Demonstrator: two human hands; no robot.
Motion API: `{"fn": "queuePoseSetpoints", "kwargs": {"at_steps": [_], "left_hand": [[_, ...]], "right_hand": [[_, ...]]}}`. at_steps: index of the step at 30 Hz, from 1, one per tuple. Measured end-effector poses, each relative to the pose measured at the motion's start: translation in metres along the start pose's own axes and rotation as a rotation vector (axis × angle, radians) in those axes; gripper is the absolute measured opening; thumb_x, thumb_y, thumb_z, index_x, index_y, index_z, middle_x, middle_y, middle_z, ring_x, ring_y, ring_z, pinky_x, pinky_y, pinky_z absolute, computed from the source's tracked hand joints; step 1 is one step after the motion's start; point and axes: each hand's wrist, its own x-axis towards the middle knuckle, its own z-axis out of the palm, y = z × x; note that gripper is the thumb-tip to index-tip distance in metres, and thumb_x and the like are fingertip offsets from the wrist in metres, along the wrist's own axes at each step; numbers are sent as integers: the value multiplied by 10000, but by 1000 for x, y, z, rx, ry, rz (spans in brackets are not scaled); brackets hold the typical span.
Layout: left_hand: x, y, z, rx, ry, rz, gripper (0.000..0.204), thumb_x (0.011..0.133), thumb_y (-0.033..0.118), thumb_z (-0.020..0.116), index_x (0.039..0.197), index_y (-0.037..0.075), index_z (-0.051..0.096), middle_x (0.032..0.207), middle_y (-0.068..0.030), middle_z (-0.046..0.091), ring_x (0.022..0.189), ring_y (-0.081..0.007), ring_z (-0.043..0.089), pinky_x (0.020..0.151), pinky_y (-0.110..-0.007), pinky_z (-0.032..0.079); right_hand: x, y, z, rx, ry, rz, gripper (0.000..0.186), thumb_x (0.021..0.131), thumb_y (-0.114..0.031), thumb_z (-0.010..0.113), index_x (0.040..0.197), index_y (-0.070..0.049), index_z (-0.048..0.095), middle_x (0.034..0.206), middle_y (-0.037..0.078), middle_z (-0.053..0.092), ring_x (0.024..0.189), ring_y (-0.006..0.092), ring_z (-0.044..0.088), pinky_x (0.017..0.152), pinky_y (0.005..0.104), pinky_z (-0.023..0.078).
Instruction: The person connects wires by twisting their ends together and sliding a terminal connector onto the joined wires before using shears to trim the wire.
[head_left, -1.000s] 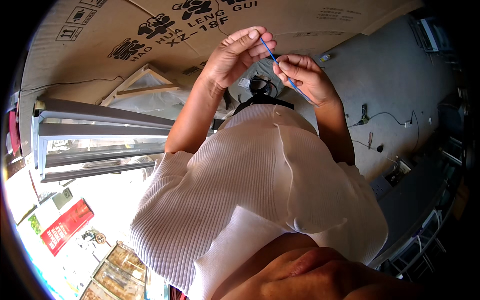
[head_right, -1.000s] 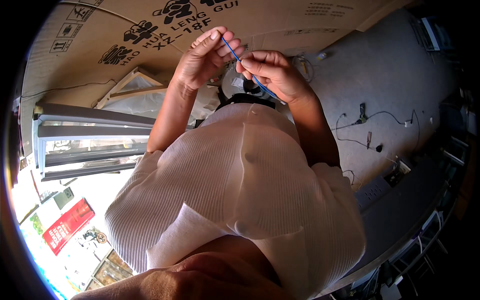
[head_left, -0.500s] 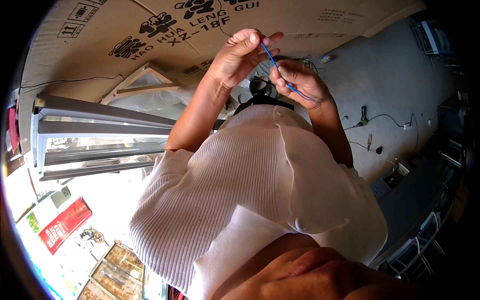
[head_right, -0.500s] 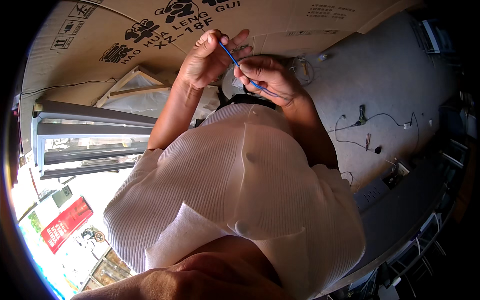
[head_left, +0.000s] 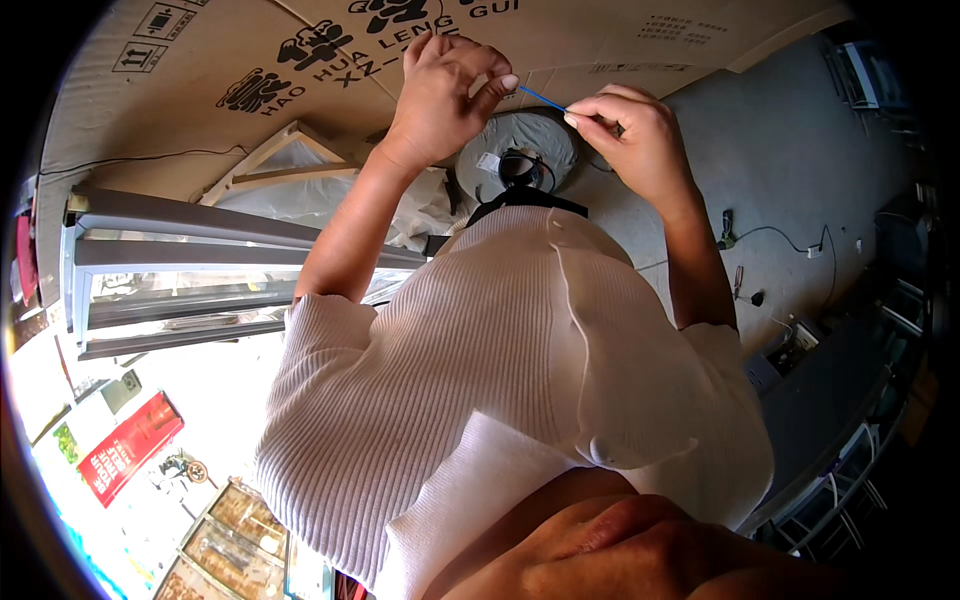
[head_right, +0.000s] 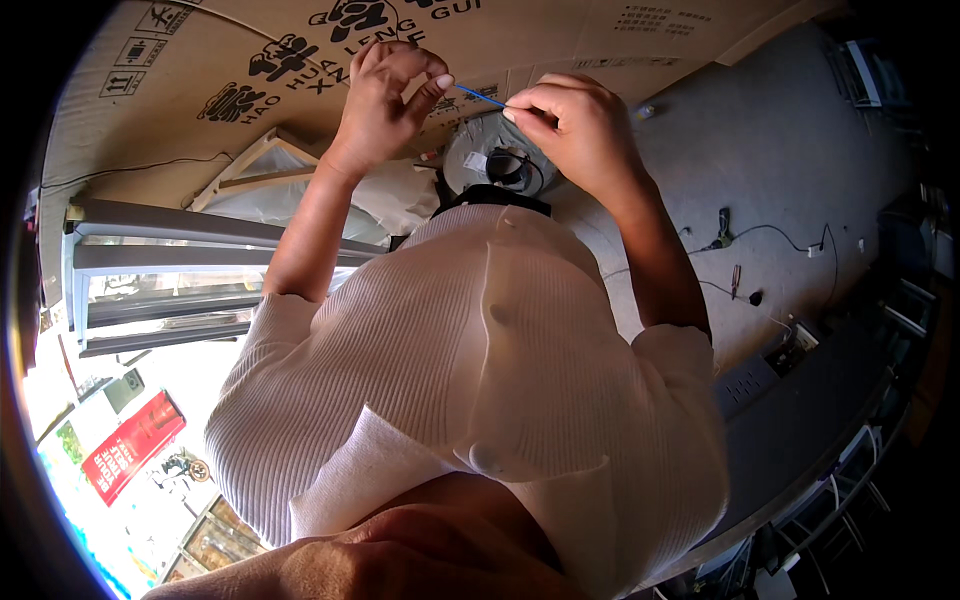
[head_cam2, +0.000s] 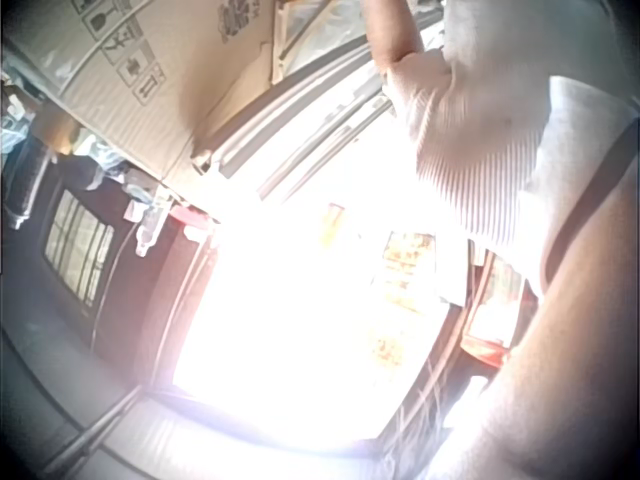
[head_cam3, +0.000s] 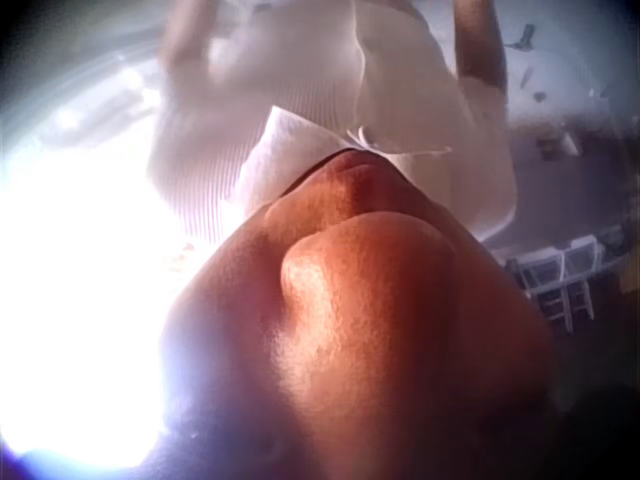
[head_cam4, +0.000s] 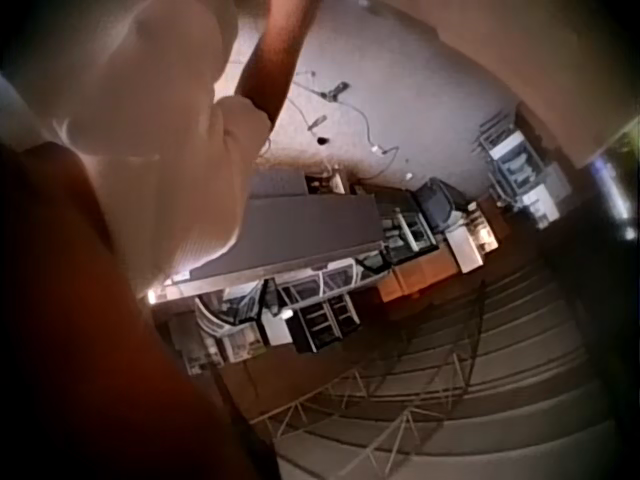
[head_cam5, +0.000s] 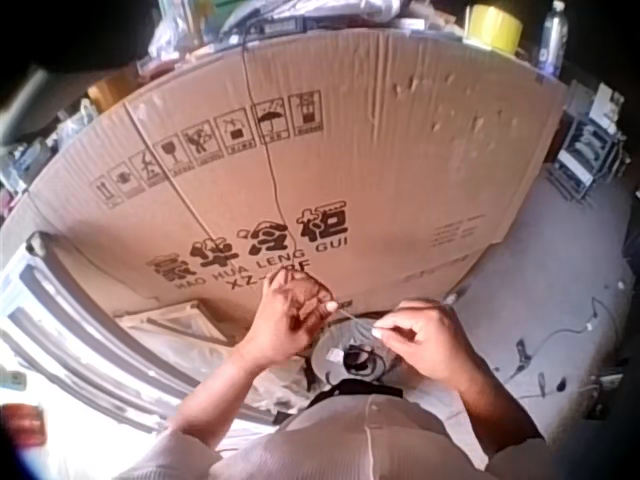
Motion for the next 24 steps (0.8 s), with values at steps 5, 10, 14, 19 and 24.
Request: {"fn": "queuePoseSetpoints", "kwargs": {"at_steps": [5,10,14,19,24], "left_hand": [[-4,-3,8,94,-44,122,81,877,194,613,892,115,628,871,-10,620,920,-221,530,969,-405,307],[-9,-8,13,72,-98,171,125,890,222,595,887,102,630,855,-24,621,927,-228,526,943,-421,318],[-16,-15,20,-111,-148,103,205,919,266,560,883,80,639,798,-18,616,881,-212,529,922,-387,337],[-22,-15,32,-1067,-403,-642,270,954,324,521,827,92,577,735,28,524,730,-125,522,770,-274,391],[-15,-20,28,-1514,-278,-947,380,924,497,520,862,124,555,754,25,513,750,-91,519,747,-241,406]], "right_hand": [[5,5,-4,-300,2,-274,66,756,-85,701,796,-45,667,730,50,607,667,226,563,594,334,467],[4,5,-8,-389,-13,-314,52,727,-93,686,759,-72,651,724,18,577,705,205,569,607,330,490],[3,8,-9,-406,-15,-358,49,714,-82,675,756,-76,651,718,7,574,699,192,567,603,324,491],[1,17,4,-434,4,-397,52,711,-83,676,758,-83,654,712,5,576,688,190,567,592,321,488],[5,27,21,-218,193,-325,66,749,-111,714,778,-76,666,686,24,601,626,198,575,572,301,476]]}}
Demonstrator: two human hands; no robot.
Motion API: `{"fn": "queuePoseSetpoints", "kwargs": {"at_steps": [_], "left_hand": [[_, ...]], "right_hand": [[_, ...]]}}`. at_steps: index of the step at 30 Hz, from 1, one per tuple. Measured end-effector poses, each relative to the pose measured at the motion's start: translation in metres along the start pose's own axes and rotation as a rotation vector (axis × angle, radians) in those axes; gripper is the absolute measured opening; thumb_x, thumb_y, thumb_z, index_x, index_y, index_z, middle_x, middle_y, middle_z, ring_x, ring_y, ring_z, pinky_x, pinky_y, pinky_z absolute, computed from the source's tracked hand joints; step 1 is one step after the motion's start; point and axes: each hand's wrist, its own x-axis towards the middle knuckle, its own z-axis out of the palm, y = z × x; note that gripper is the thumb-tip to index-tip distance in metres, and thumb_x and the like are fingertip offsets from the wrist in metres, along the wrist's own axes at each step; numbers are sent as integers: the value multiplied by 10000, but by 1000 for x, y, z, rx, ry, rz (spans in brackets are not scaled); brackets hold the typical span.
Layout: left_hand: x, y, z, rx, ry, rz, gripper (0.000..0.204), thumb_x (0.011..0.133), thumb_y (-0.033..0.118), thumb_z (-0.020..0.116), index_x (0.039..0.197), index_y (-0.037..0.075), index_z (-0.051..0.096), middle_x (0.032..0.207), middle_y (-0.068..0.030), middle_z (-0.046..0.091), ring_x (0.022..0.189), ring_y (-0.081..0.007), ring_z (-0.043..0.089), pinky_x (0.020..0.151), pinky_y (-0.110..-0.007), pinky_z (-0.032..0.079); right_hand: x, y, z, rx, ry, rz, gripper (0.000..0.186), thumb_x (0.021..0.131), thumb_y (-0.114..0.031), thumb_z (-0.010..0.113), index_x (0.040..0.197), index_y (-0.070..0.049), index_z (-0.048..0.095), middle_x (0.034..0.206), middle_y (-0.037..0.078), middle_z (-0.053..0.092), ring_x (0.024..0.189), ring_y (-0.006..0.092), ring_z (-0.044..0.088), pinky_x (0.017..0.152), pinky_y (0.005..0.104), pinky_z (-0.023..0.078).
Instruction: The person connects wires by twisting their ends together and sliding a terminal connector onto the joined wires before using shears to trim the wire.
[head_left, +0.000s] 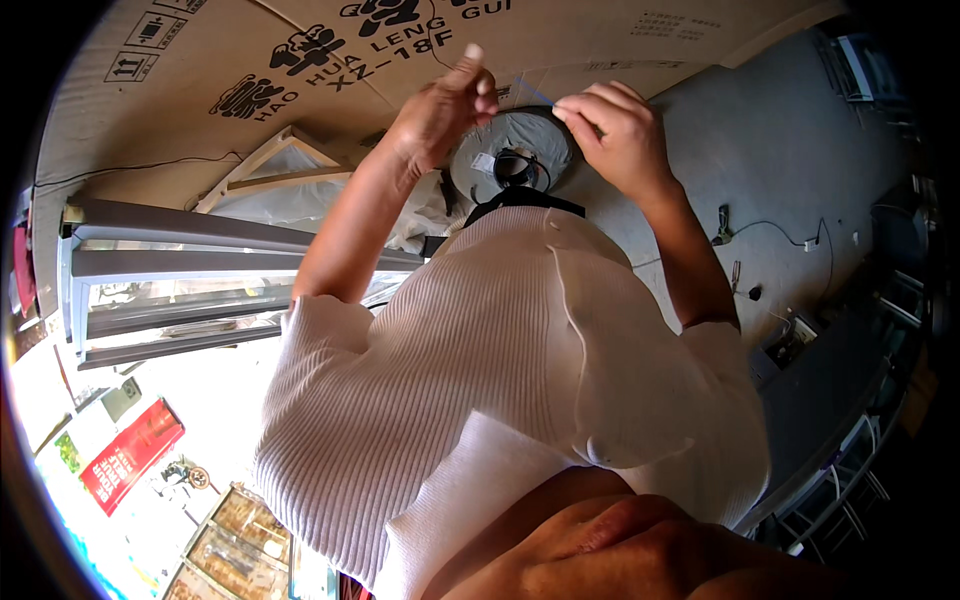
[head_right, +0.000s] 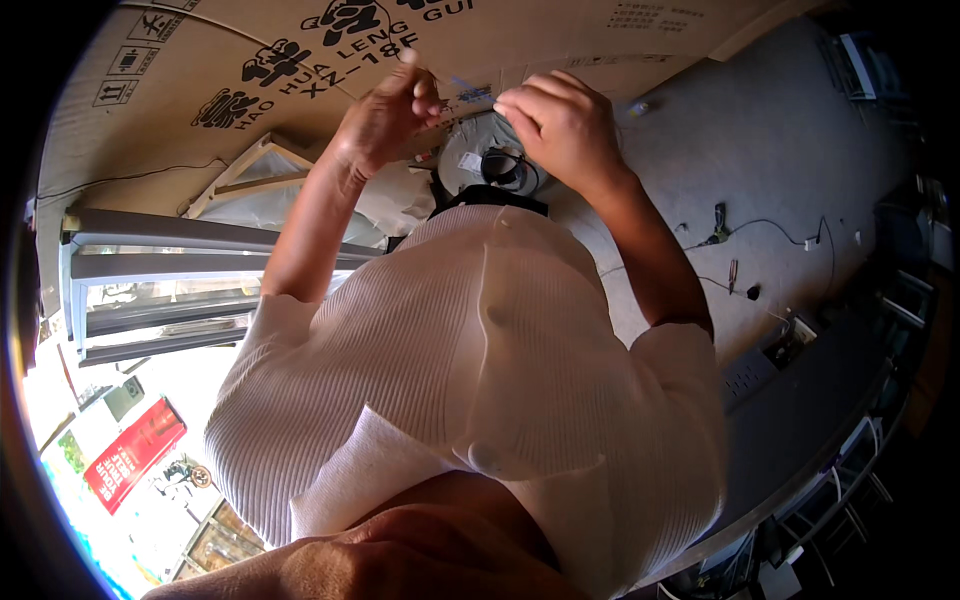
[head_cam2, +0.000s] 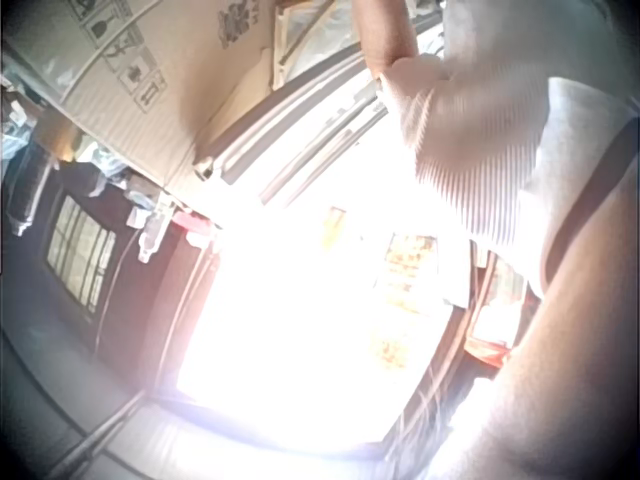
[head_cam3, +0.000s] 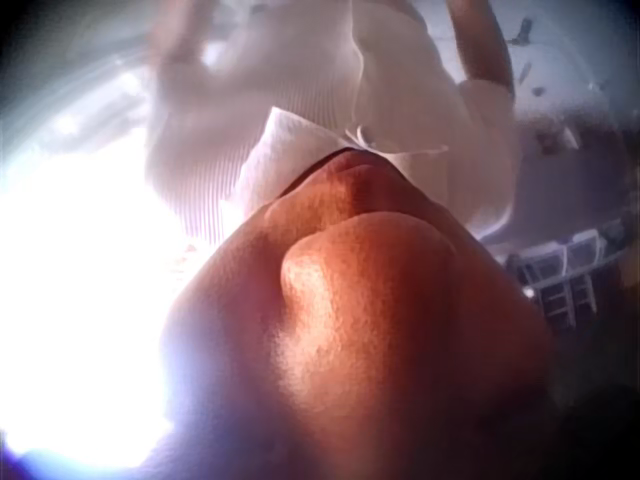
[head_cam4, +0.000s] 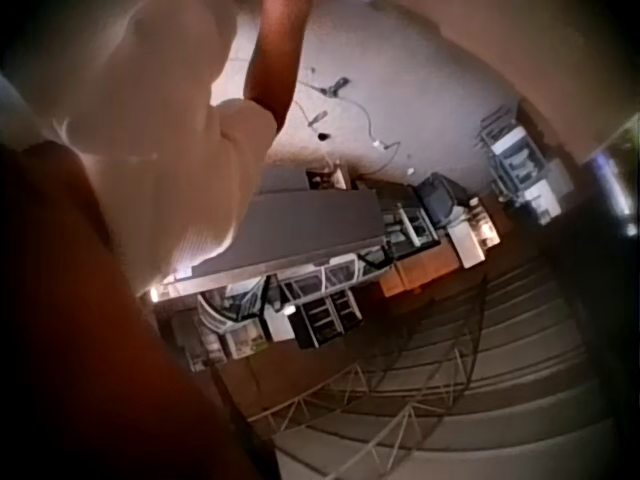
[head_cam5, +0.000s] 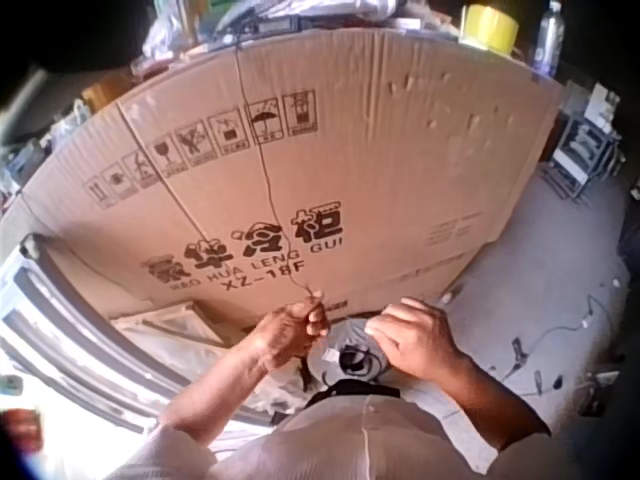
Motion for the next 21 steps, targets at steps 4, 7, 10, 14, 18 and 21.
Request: {"fn": "queuePoseSetpoints", "kwargs": {"at_steps": [4,7,10,14,18,21], "left_hand": [[-3,-9,32,-68,150,154,381,906,482,565,981,112,616,885,15,607,843,-90,559,805,-241,426],[3,-20,40,-203,83,218,260,931,355,579,1012,112,620,969,11,637,901,-105,586,864,-264,439],[4,-19,43,-339,72,217,209,958,310,541,1003,110,581,967,2,630,922,-123,599,876,-303,449],[4,-17,36,-399,118,233,158,983,271,494,989,116,521,910,-8,598,899,-137,602,847,-334,468],[-4,-15,38,-300,77,123,174,979,254,497,1006,92,554,866,12,563,766,-103,552,723,-294,488],[-9,-18,44,-194,27,54,182,968,253,524,1015,81,562,866,24,557,737,-85,525,661,-247,443]], "right_hand": [[3,-14,4,211,22,319,73,792,-110,699,811,-45,673,690,45,606,581,166,565,543,283,461],[5,-22,13,330,23,376,76,794,-114,698,805,-41,679,693,59,606,583,175,570,545,281,466],[0,-20,18,619,-64,504,248,858,-118,652,1091,-44,609,877,48,638,744,130,571,669,235,449],[-7,-4,11,1477,0,910,445,939,-89,480,1362,1,375,1236,137,525,1064,177,523,864,258,404],[-17,15,13,1852,126,921,454,916,47,400,1366,49,342,1334,185,456,1204,205,485,1000,291,390],[-7,4,11,1776,199,916,416,920,41,433,1333,43,384,1307,201,485,1220,219,486,1049,311,380]]}}
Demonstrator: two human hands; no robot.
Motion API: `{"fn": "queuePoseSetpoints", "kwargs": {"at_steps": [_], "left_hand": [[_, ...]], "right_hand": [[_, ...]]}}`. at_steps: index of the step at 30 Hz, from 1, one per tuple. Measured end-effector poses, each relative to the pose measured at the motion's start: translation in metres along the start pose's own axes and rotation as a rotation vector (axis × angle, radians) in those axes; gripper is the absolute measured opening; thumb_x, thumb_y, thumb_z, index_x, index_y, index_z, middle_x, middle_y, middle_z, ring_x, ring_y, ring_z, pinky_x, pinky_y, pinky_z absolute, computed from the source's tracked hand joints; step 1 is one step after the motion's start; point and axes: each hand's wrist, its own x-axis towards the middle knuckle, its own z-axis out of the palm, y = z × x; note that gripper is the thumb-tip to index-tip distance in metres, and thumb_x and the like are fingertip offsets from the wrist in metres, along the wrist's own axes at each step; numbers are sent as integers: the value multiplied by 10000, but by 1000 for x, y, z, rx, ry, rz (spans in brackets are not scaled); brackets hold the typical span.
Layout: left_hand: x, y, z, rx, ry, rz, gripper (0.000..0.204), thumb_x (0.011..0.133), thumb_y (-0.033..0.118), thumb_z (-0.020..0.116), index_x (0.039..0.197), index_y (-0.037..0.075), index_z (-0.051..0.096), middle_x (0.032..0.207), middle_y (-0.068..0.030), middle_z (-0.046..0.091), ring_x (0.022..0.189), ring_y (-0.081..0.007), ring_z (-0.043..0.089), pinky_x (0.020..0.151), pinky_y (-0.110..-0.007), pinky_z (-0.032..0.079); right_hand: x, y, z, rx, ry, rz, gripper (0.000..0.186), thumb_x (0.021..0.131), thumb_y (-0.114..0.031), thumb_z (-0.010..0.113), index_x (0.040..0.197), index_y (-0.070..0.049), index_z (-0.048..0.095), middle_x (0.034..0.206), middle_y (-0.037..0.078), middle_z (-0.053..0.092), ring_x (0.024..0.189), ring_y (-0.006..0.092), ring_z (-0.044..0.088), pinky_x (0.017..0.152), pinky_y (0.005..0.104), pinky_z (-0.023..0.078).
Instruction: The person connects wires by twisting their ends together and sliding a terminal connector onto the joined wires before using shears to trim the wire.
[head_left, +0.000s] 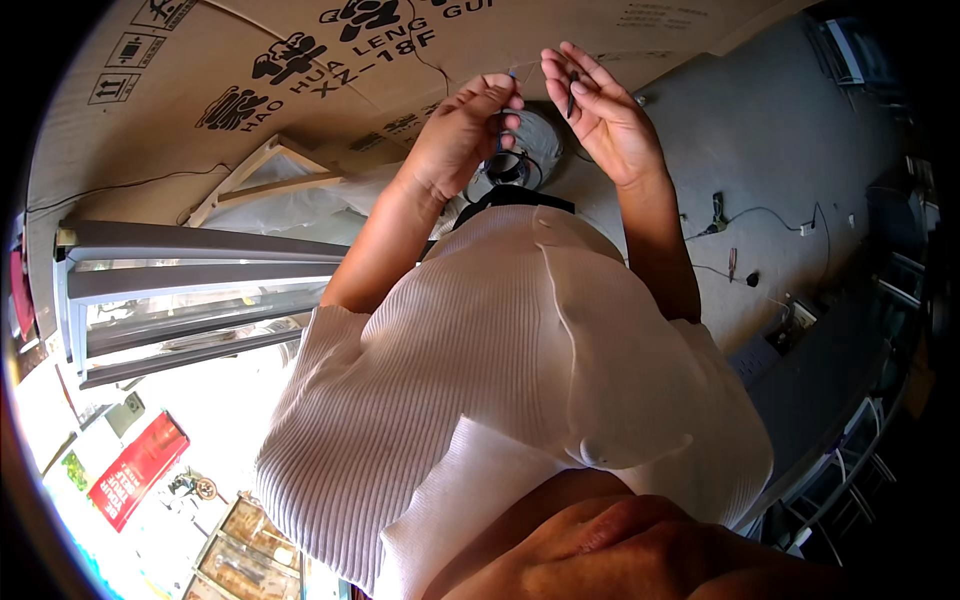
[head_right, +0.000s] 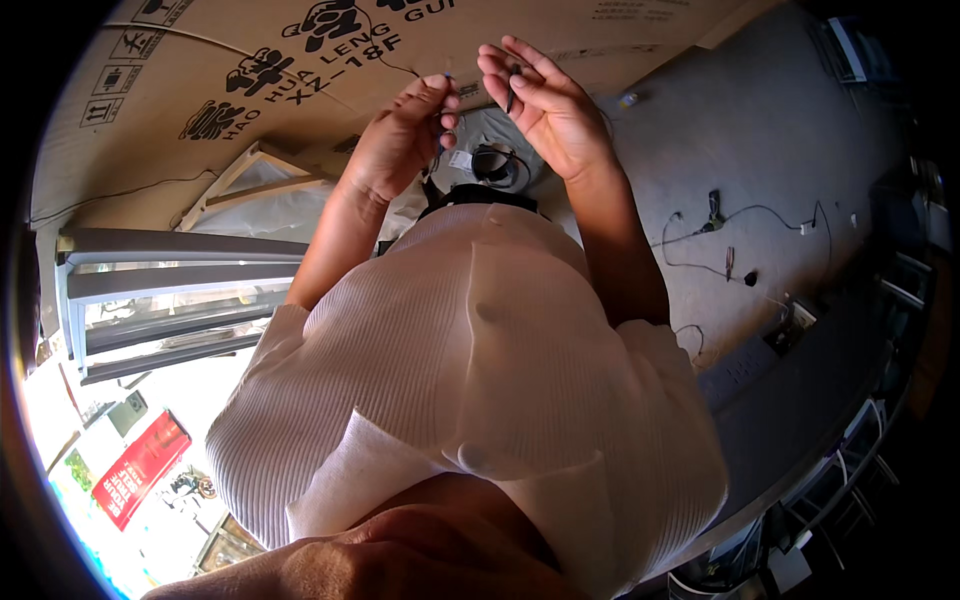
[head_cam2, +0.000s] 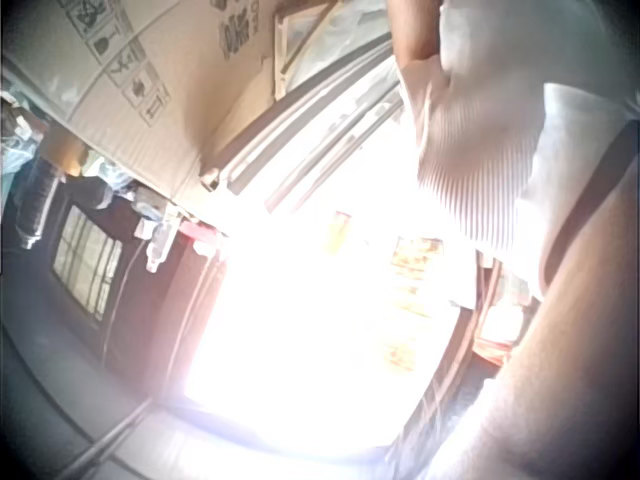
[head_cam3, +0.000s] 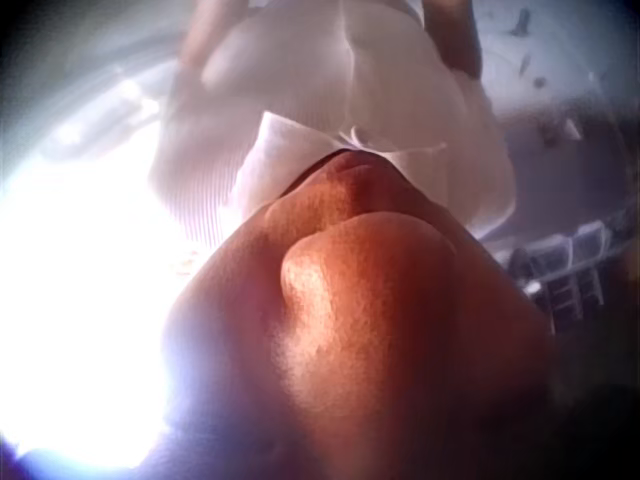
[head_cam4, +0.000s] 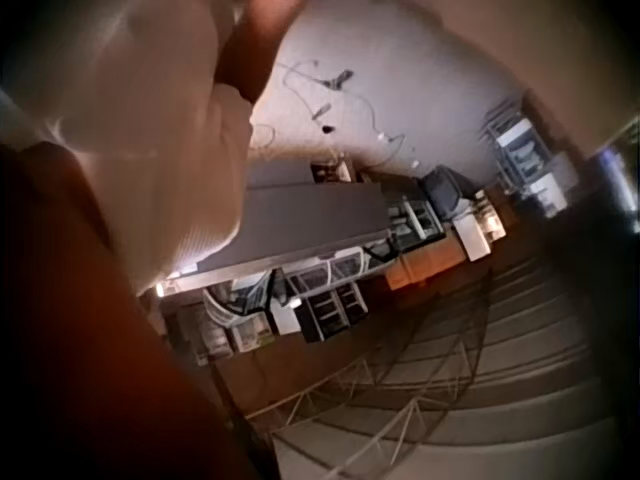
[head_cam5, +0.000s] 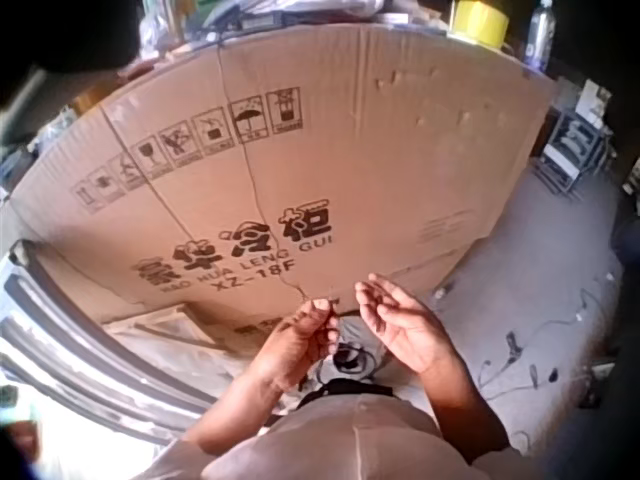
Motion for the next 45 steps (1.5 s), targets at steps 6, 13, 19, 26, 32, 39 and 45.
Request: {"fn": "queuePoseSetpoints", "kwargs": {"at_steps": [6,13,19,26,32,39,45], "left_hand": [[-8,0,17,152,1,-2,197,924,256,609,1048,105,632,864,74,575,699,-17,469,582,-162,366],[-10,-2,19,196,40,33,181,902,245,641,1025,112,646,849,79,576,698,-12,465,563,-151,359],[-13,-2,22,253,53,116,194,899,238,645,1047,113,662,836,89,573,704,-7,457,560,-147,356],[-17,0,25,316,98,191,208,896,249,650,1047,107,668,824,86,577,709,-9,456,556,-152,359],[-19,-1,24,341,99,232,207,893,246,655,1040,101,667,824,82,578,710,-10,462,560,-154,361],[-18,-4,23,364,82,296,187,900,222,643,1038,97,663,839,80,587,712,-7,464,561,-154,358],[-18,-4,24,409,77,386,173,911,173,624,1035,56,654,908,37,627,790,-30,524,663,-178,417]], "right_hand": [[1,0,0,-61,61,-119,284,936,-44,524,1210,28,532,1262,158,548,1200,193,506,1034,267,390],[-3,5,-4,91,26,-98,232,925,-137,592,1136,-45,618,1106,49,621,1040,108,565,947,265,456],[-12,4,17,-189,278,-185,204,888,-164,656,1069,-71,655,950,12,657,779,52,603,746,228,521],[-10,9,18,-306,379,-304,159,877,-151,670,1016,-73,671,883,-12,658,740,44,598,737,222,521],[-10,9,20,-293,380,-298,150,859,-134,690,996,-72,681,874,-5,667,729,49,598,723,220,521],[-10,9,22,-289,388,-286,147,857,-131,692,991,-72,683,869,-6,667,731,48,597,722,221,522],[-11,9,22,-339,347,-298,160,885,-128,657,1033,-68,670,903,7,664,758,55,598,742,228,518]]}}
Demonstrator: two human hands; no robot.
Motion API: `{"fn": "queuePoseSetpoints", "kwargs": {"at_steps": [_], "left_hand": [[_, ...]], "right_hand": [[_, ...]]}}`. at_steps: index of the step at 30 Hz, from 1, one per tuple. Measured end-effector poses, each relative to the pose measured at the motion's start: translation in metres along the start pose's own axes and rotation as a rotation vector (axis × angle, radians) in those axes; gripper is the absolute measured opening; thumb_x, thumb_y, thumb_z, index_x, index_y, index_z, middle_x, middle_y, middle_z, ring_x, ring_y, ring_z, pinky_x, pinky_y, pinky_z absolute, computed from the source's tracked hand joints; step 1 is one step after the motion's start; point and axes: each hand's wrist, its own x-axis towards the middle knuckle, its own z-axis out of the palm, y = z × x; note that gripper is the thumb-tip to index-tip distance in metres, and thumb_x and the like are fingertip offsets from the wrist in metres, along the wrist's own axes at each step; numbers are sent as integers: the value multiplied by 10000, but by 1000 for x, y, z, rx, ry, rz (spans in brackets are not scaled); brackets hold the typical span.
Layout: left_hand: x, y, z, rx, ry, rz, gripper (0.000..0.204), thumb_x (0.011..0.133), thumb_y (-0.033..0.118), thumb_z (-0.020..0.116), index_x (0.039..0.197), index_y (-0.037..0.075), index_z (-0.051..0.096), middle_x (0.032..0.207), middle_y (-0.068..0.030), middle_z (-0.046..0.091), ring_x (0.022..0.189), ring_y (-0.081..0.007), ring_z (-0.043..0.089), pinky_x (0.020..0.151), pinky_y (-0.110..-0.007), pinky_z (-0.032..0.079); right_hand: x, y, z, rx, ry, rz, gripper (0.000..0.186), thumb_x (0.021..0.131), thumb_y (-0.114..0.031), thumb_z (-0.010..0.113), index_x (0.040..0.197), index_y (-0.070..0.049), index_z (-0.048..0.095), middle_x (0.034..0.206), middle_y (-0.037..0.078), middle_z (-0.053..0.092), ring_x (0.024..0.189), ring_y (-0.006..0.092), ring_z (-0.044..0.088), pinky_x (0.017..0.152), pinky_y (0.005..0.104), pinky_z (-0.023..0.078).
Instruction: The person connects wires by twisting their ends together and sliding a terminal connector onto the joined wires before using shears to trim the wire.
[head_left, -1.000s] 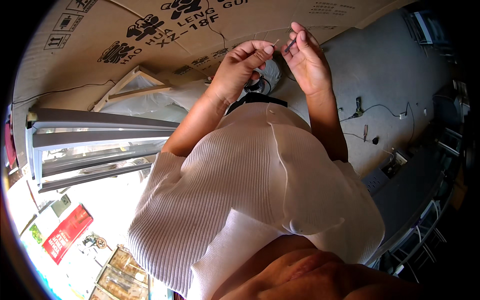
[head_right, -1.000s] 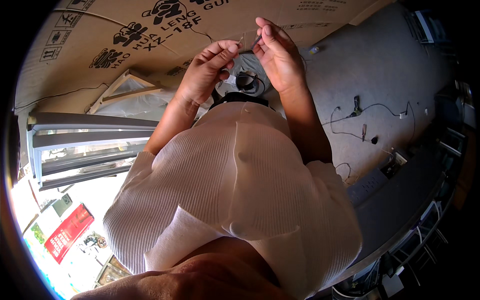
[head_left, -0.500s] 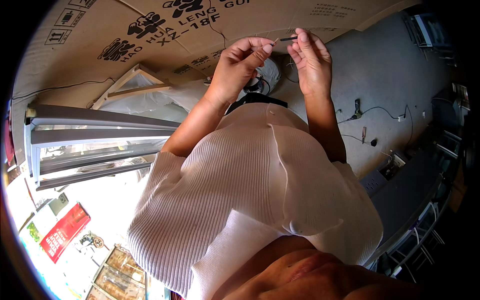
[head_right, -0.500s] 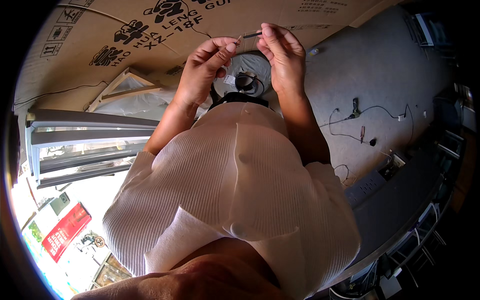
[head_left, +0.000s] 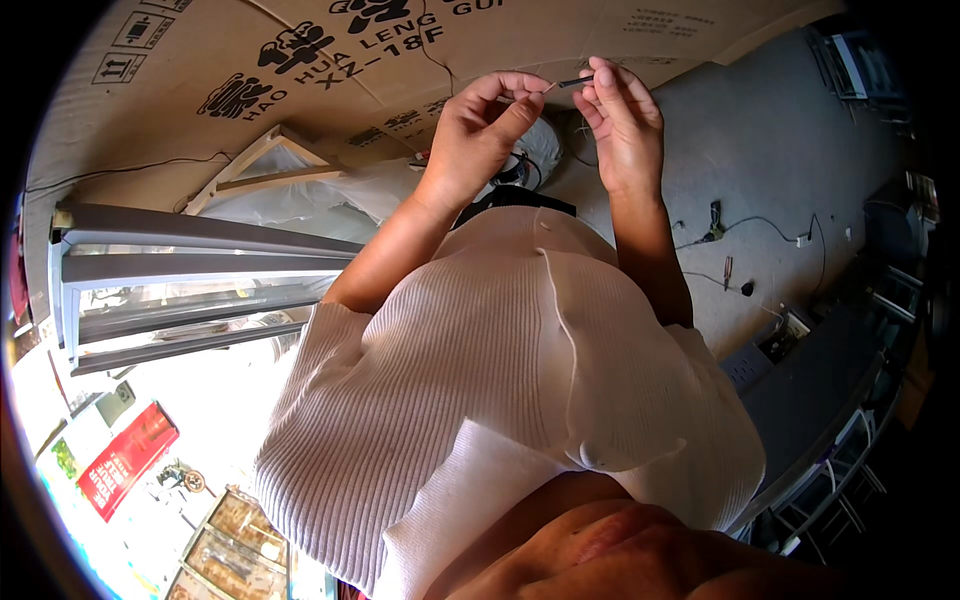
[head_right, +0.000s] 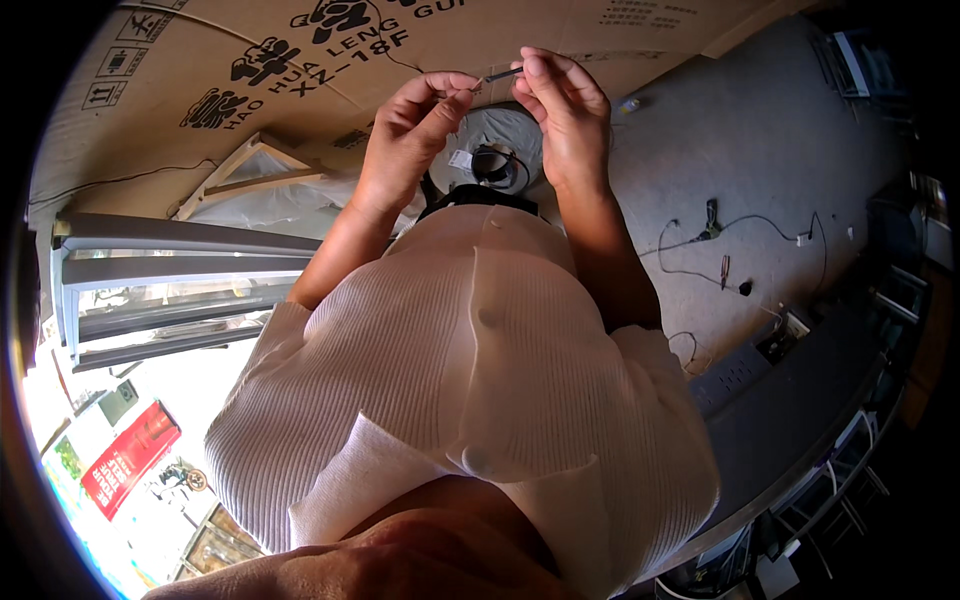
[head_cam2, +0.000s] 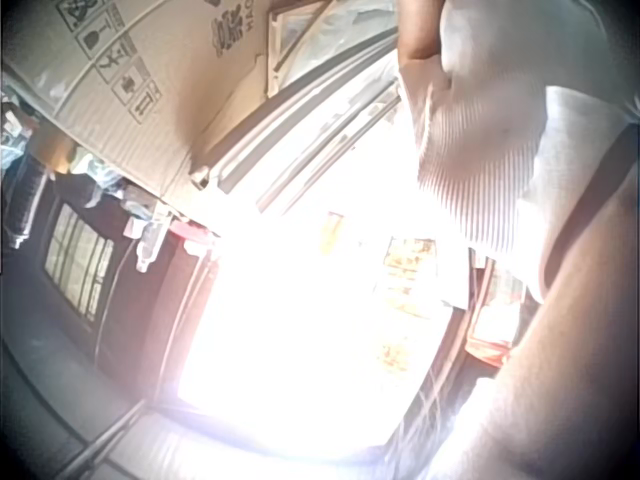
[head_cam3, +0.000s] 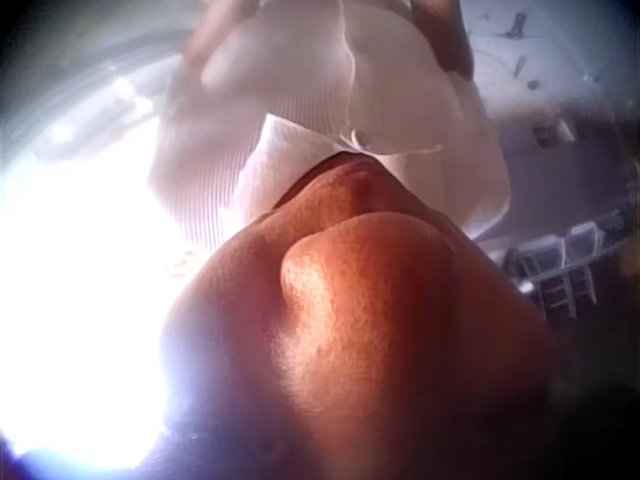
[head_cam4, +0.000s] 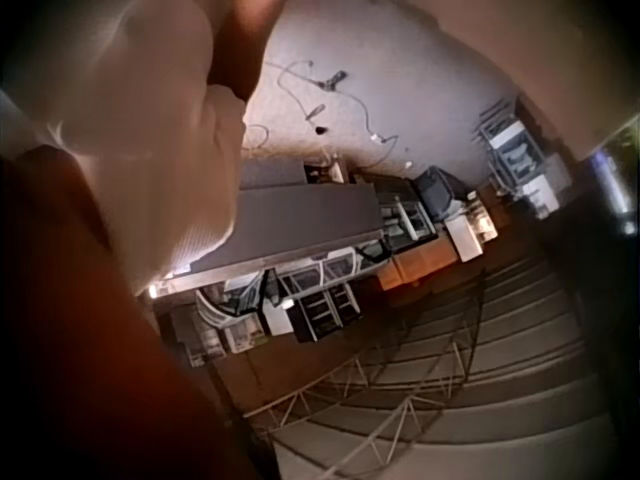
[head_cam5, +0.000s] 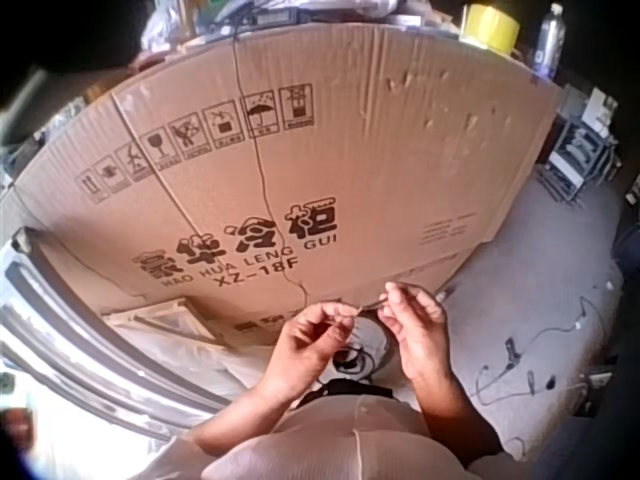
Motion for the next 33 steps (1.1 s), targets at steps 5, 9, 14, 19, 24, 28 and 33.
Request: {"fn": "queuePoseSetpoints", "kwargs": {"at_steps": [5,9,14,19,24,28,33], "left_hand": [[3,-6,-3,-19,23,30,161,894,121,648,1019,18,651,985,-23,659,922,-91,585,860,-233,447],[6,-8,-4,-13,43,49,152,882,124,666,995,23,662,922,-2,655,851,-65,564,791,-212,445],[8,-8,0,31,72,121,149,879,153,674,964,31,672,808,40,637,699,-16,517,647,-172,437],[9,-7,1,7,56,134,150,882,160,670,958,31,668,803,44,625,697,-20,515,650,-175,438],[10,-9,-2,16,62,126,145,875,159,678,950,35,673,798,43,614,704,-26,517,654,-177,440],[11,-14,-4,55,89,158,131,855,150,698,931,44,692,813,27,588,713,-39,527,652,-186,444],[10,-14,-6,163,121,215,121,830,149,719,910,58,711,840,0,582,699,-56,526,635,-197,440]], "right_hand": [[-3,-3,2,-83,-80,-70,250,935,-161,590,1163,-63,623,939,4,611,827,67,592,785,240,512],[-7,-12,5,-161,-211,-32,308,939,-151,581,1232,-55,583,934,-10,567,857,78,587,813,241,500],[-3,-13,1,-388,-351,-207,234,867,-4,640,1100,-9,616,934,2,596,862,68,588,772,210,483],[-4,-18,1,-586,-357,-289,121,877,-21,639,991,4,609,886,4,624,786,51,571,727,188,456],[-6,-21,5,-648,-322,-337,110,871,-18,644,971,15,612,883,18,641,812,62,589,736,196,467],[-3,-16,3,-635,-289,-379,112,866,-19,651,962,22,612,895,34,654,822,78,606,752,209,480],[-3,-15,4,-642,-277,-396,110,859,-18,660,951,20,614,884,36,657,816,80,610,753,211,482]]}}
